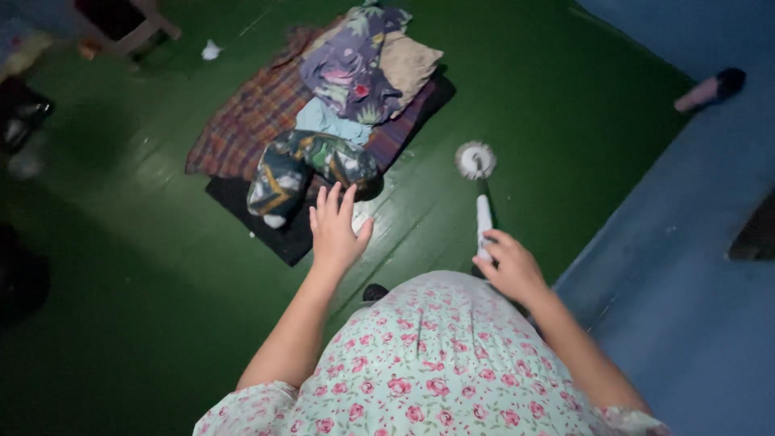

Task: Mopping the green floor of a room around bedding.

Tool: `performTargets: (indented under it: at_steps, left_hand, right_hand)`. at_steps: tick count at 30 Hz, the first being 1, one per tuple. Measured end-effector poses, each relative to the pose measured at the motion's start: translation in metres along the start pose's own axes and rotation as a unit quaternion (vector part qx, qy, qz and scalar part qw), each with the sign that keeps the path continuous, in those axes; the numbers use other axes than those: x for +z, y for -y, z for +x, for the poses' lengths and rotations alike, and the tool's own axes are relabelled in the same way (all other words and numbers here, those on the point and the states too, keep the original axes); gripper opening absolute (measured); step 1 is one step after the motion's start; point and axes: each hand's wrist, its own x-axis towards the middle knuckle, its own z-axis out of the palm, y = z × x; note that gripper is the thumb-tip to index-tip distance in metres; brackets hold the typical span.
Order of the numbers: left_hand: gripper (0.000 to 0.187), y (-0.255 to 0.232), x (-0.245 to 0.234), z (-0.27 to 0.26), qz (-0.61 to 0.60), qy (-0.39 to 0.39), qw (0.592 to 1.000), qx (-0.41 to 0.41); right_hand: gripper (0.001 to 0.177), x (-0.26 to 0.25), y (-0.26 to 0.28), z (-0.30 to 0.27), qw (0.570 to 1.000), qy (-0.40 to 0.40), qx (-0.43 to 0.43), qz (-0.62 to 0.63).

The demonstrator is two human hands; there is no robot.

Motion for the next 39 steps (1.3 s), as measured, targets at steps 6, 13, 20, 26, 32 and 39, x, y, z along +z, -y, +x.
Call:
performTargets:
  at_steps: [6, 13, 20, 26, 32, 39]
  left_hand:
    - [0.075, -0.011, 0.023, 0.016, -0.026, 0.028, 0.996, 0.075]
    - [0.074, -0.023, 0.029, 0.005, -0.024, 0.028, 0.999, 0.036]
    - [0.074, -0.029, 0.014, -0.036, 0.02, -0.026, 0.992, -0.119]
    - [0.073, -0.074, 0.025, -0.085, 0.038, -0.072, 0.964, -0.252]
    - [0.073, -0.11, 0.036, -0.119, 0.056, -0.103, 0.931, -0.346]
    - [0.072, -0.098, 0.019, -0.131, 0.075, -0.116, 0.926, -0.352]
  right_hand:
    - [0.028, -0.039, 0.067, -0.032, 0.997, 0.024, -0.01, 0.07]
    - [0.032, -0.023, 0.019, 0.0, 0.997, 0.036, 0.063, 0.04]
    - [0.03, 0.004, -0.137, 0.079, 0.983, 0.101, 0.092, -0.123]
    - [0.033, -0.004, -0.275, 0.155, 0.944, 0.178, 0.18, -0.213]
    - [0.042, -0.001, -0.356, 0.221, 0.915, 0.179, 0.243, -0.268]
    - [0.044, 0.03, -0.294, 0.236, 0.923, 0.201, 0.229, -0.234]
